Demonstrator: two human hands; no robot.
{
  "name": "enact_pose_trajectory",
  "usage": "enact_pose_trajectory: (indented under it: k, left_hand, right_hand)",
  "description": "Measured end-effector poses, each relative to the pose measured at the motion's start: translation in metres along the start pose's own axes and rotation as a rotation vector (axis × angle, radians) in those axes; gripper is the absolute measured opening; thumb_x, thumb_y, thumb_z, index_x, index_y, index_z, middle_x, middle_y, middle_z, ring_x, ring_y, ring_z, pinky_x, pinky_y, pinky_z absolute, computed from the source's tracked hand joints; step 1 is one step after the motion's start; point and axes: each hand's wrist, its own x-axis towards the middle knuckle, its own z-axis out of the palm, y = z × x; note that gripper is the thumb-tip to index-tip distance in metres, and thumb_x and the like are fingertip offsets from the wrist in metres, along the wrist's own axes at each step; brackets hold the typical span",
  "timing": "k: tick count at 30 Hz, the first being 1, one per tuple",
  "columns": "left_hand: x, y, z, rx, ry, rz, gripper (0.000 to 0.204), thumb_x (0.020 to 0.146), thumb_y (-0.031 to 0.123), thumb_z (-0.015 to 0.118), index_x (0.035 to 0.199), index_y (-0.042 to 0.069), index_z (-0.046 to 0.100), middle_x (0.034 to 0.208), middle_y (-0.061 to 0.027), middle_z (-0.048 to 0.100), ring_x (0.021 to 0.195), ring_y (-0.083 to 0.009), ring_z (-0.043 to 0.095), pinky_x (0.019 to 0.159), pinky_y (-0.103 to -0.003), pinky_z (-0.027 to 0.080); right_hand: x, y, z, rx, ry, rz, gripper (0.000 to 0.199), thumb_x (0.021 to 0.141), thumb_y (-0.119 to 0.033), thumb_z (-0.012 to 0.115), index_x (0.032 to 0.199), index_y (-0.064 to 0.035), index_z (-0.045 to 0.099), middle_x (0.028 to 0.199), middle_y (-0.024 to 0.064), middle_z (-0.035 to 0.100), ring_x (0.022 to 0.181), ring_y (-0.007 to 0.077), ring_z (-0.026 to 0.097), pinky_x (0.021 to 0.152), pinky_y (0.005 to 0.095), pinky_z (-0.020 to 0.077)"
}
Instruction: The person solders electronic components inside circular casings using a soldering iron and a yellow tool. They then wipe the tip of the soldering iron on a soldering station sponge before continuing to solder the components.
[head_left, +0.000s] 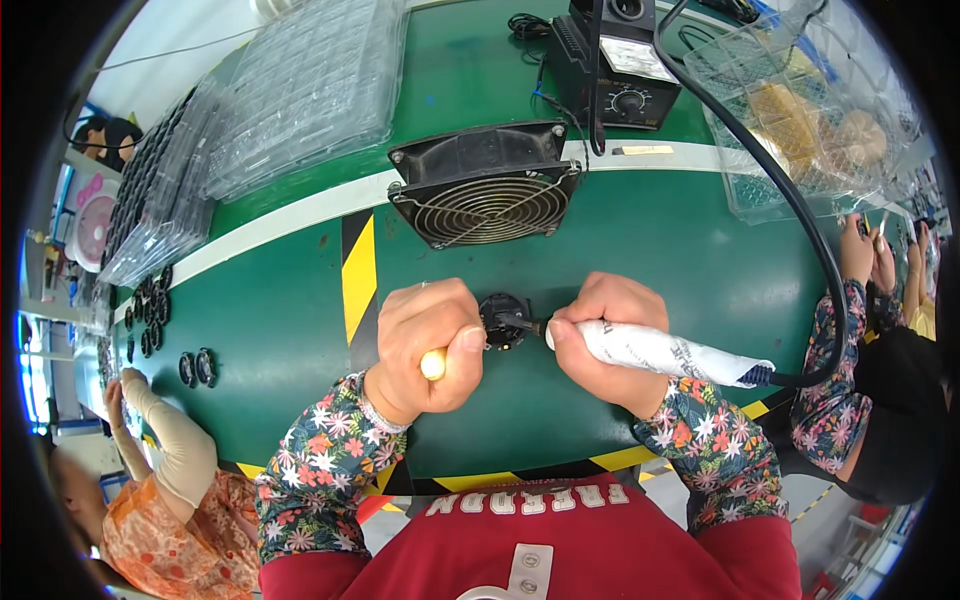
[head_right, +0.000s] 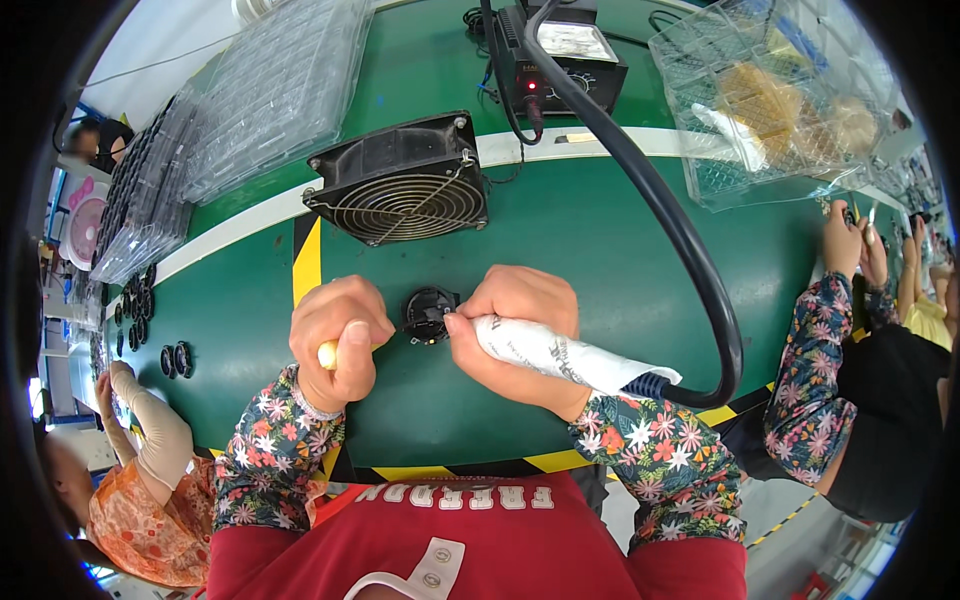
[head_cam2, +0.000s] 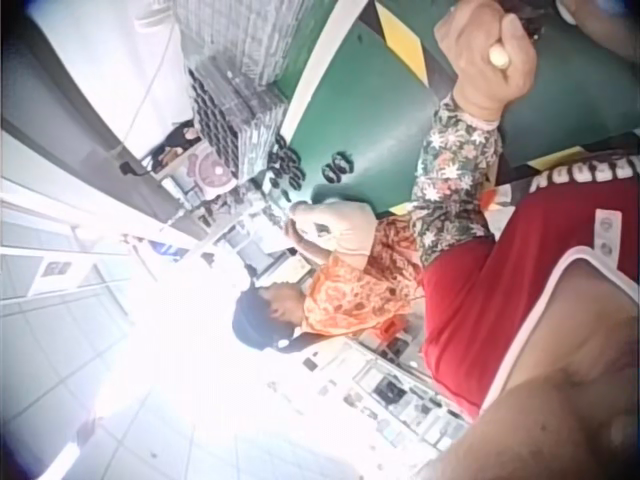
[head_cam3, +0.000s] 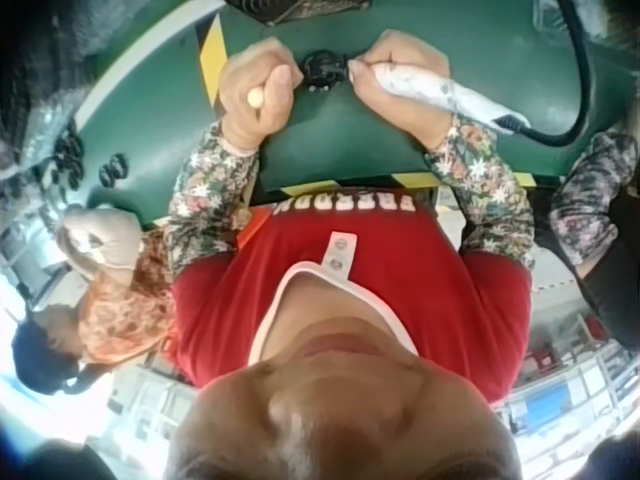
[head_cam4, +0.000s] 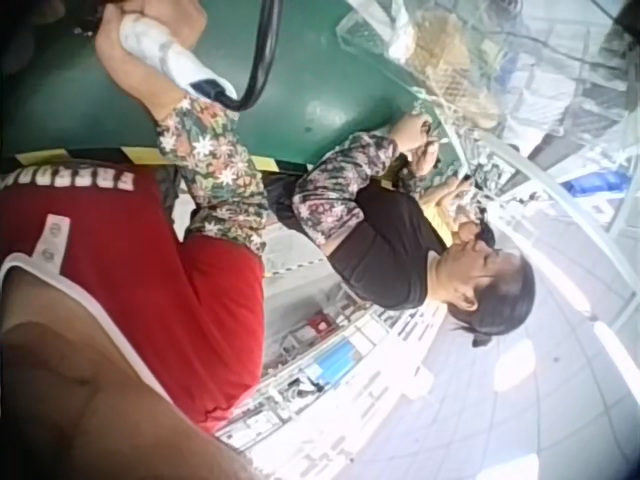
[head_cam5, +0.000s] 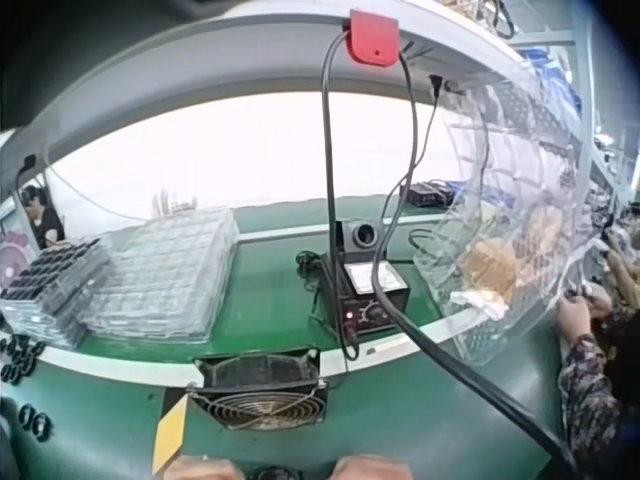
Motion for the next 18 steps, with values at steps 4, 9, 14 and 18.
enact_pose_trajectory:
  k: [4,9,14,18]
  left_hand:
    - [0.0001,0.0,-0.0003,0.003,-0.008,-0.013,0.02,0.074,0.007,0.054,0.057,0.004,0.044,0.054,-0.0061,0.047,0.041,-0.0197,0.042,0.039,-0.029,0.031]
    - [0.0006,-0.0002,0.0013,-0.005,0.006,-0.016,0.02,0.075,0.007,0.054,0.057,0.004,0.045,0.054,-0.0061,0.047,0.04,-0.0195,0.042,0.039,-0.029,0.031]
    - [0.0007,-0.0003,-0.0004,0.004,0.003,-0.014,0.02,0.075,0.007,0.053,0.057,0.004,0.045,0.054,-0.006,0.047,0.04,-0.0194,0.042,0.039,-0.029,0.031]
    - [-0.0003,-0.0015,0.001,-0.004,0.009,-0.012,0.02,0.075,0.007,0.053,0.057,0.004,0.045,0.054,-0.0061,0.047,0.04,-0.0195,0.042,0.039,-0.029,0.031]
  right_hand:
    - [0.0027,0.0,-0.0005,-0.013,-0.013,-0.047,0.014,0.066,-0.002,0.065,0.067,-0.006,0.052,0.058,0.0044,0.055,0.047,0.0191,0.048,0.044,0.0297,0.037]
    - [0.0055,-0.0016,-0.0031,-0.037,-0.073,-0.113,0.014,0.063,-0.001,0.064,0.064,-0.0061,0.051,0.055,0.0046,0.052,0.045,0.0204,0.047,0.043,0.0306,0.035]
    - [0.0054,-0.0011,-0.0018,-0.018,-0.078,-0.11,0.013,0.063,-0.001,0.064,0.063,-0.0059,0.052,0.054,0.0046,0.051,0.044,0.0203,0.046,0.042,0.0308,0.0334]
    - [0.0034,0.0019,0.0005,-0.001,-0.055,-0.114,0.013,0.063,-0.001,0.063,0.063,-0.006,0.051,0.054,0.0045,0.052,0.044,0.0202,0.045,0.042,0.0309,0.0332]
